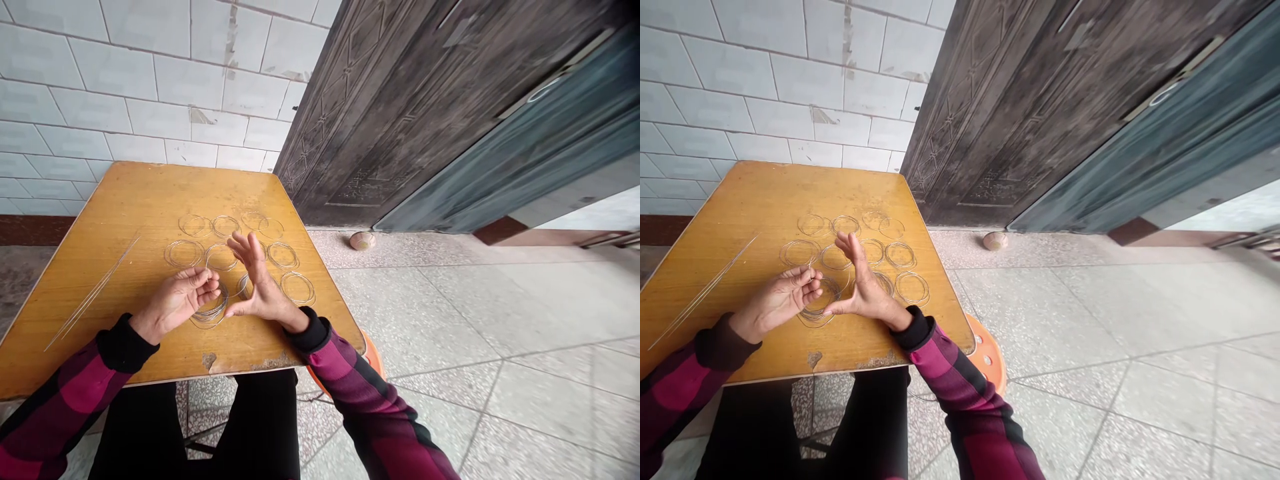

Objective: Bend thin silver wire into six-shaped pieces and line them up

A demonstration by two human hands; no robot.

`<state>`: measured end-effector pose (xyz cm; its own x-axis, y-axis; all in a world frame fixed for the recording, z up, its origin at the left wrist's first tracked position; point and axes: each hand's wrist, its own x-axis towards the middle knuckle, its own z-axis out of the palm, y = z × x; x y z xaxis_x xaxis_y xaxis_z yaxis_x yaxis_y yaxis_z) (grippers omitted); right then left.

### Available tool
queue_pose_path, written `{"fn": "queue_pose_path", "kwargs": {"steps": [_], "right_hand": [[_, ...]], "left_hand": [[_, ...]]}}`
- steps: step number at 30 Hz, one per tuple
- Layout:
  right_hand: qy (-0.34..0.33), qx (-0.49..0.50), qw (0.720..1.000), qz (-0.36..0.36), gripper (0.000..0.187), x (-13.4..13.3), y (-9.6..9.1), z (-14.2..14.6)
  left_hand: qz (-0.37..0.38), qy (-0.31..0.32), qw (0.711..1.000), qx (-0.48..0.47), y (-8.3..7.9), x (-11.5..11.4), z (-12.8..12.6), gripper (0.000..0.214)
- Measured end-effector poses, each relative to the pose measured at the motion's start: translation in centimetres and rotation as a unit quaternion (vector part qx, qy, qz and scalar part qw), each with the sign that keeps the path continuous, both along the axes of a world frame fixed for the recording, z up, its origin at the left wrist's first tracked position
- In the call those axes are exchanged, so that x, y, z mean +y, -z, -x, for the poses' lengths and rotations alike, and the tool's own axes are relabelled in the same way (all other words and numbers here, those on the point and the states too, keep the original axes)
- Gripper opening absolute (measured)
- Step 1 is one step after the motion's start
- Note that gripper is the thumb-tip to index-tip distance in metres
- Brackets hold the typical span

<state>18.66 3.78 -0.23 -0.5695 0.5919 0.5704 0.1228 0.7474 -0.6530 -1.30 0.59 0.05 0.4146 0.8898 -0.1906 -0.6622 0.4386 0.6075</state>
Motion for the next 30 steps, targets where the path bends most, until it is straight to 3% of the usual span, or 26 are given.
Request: {"fn": "queue_pose_path", "kwargs": {"steps": [14, 25, 30], "right_hand": [[-0.011, -0.015, 1.000, 0.000, 0.131, -0.10, 0.49, 0.12], [0.060, -0.034, 0.996, -0.060, 0.127, -0.27, 0.52, -0.10], [0.054, -0.032, 0.996, -0.058, 0.130, -0.29, 0.91, 0.21]], "left_hand": [[0.004, 0.043, 0.999, 0.015, 0.15, -0.03, 0.22, 0.008], [0.021, 0.037, 0.999, 0.009, 0.38, 0.19, 0.24, 0.006], [0.006, 0.045, 0.999, 0.017, 0.43, 0.20, 0.38, 0.007]]}}
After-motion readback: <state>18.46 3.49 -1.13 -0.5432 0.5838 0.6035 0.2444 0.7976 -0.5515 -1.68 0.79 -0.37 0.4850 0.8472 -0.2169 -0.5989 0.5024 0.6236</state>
